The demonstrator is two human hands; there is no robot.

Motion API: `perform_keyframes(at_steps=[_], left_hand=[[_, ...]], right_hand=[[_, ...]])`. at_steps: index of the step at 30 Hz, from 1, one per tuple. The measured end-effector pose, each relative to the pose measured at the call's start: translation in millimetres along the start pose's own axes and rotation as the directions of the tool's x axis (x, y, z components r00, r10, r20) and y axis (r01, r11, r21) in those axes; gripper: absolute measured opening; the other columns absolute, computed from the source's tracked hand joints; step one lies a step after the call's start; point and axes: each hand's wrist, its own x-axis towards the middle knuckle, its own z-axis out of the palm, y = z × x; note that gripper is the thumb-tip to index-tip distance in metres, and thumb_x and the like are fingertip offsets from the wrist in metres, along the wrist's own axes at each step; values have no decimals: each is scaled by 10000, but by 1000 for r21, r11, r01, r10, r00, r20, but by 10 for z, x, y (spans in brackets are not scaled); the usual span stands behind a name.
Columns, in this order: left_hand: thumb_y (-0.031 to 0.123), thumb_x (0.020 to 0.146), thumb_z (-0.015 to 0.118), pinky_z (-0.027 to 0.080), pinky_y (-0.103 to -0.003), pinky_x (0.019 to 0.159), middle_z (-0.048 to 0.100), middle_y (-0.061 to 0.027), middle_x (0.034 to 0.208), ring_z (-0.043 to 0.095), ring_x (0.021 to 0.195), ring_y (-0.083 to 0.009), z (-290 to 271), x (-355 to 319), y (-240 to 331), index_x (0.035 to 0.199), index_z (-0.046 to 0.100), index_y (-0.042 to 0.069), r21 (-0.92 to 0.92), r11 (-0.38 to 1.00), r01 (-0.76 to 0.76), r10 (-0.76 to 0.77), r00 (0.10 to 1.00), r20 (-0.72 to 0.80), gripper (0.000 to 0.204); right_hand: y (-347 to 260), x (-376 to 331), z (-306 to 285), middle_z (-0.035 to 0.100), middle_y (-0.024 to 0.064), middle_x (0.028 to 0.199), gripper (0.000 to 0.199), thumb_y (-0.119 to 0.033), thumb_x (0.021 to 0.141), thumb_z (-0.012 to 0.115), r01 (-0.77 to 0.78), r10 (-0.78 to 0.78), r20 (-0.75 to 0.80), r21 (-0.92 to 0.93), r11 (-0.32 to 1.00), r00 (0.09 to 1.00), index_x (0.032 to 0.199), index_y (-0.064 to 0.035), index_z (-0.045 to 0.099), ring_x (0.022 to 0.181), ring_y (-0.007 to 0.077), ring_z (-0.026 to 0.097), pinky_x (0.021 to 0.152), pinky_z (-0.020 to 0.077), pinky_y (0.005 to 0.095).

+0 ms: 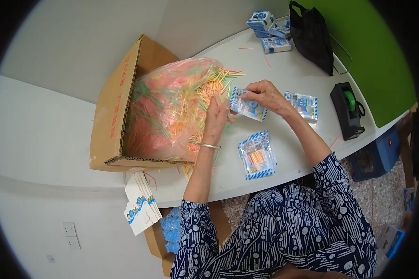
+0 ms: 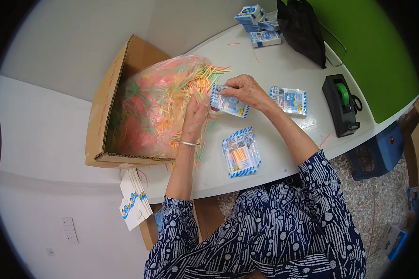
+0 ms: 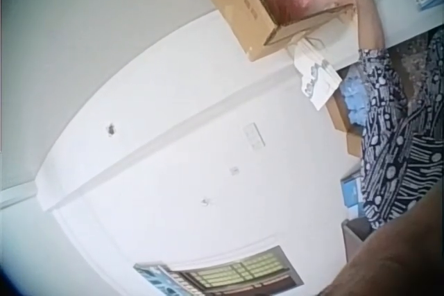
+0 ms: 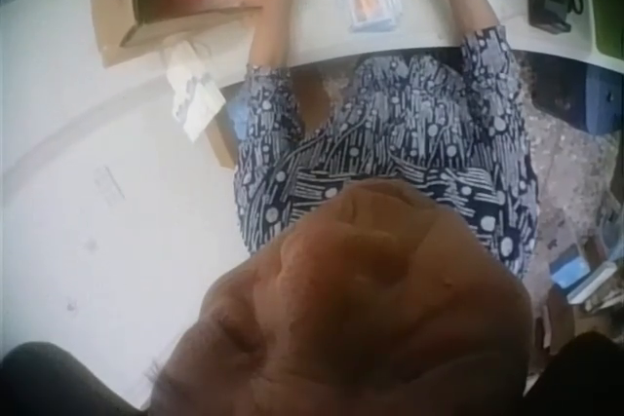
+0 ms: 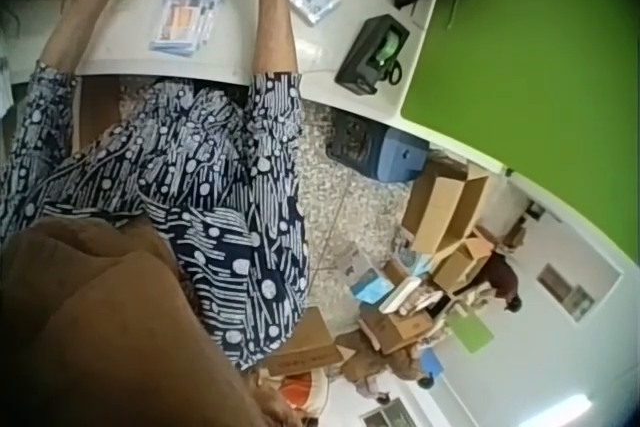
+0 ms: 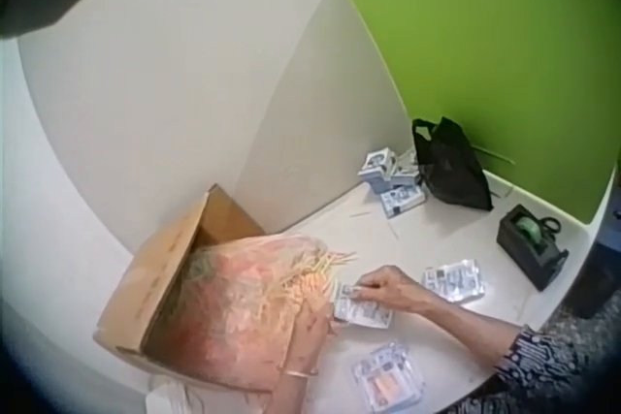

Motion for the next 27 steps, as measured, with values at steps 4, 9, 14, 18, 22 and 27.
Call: perform_keyframes(at_steps=[4, 9, 14, 18, 22, 27], left_hand=[[135, 925, 510, 504, -229, 482, 578, -50, 864, 585, 703, -106, -1, 55, -138, 1028, 458, 15, 86, 995, -50, 50, 999, 4, 167], [120, 912, 522, 466, -291, 443, 555, -94, 752, 566, 608, -145, -35, 54, -174, 989, 430, 9, 271, 958, -93, 135, 981, -142, 164], [137, 921, 533, 458, -298, 459, 546, -97, 742, 570, 570, -147, 23, 19, -230, 978, 421, 1, 388, 910, -147, 228, 959, -171, 185], [111, 911, 527, 463, -336, 461, 536, -128, 709, 598, 555, -191, 34, -16, -278, 941, 400, 8, 352, 917, -190, 259, 952, -161, 166], [104, 908, 525, 484, -289, 449, 554, -107, 747, 590, 558, -163, 38, -19, -293, 983, 423, -5, 257, 951, -169, 216, 962, -170, 167], [99, 908, 523, 513, -249, 458, 575, -94, 823, 589, 593, -129, 79, 3, -370, 1088, 431, -30, 117, 983, -144, 169, 953, -251, 240]], right_hand=[[-3, 31, 46, 520, -14, 560, 214, -186, 775, 692, -5, -10, 135, 112, 994, 991, 663, -16, 628, 528, 59, 429, 485, 353, 261], [54, 9, -16, 526, -36, 588, 194, -177, 787, 691, -57, 39, 225, 73, 996, 974, 687, -24, 625, 549, 45, 425, 495, 349, 245], [120, 5, 7, 528, -21, 601, 202, -174, 801, 677, -31, 25, 179, 31, 999, 984, 706, -9, 607, 546, 64, 418, 511, 353, 260], [57, 8, 65, 536, 68, 592, 214, -177, 775, 675, 105, -99, 36, -243, 964, 994, 757, 25, 606, 541, 150, 464, 535, 383, 310], [124, -45, 150, 525, 19, 607, 209, -168, 793, 666, 189, -197, -41, -146, 971, 980, 769, 30, 603, 571, 84, 435, 535, 362, 267], [243, -54, 142, 511, -8, 614, 199, -162, 805, 662, -2, -6, 84, 98, 995, 996, 803, 32, 616, 580, 51, 418, 527, 343, 239]])
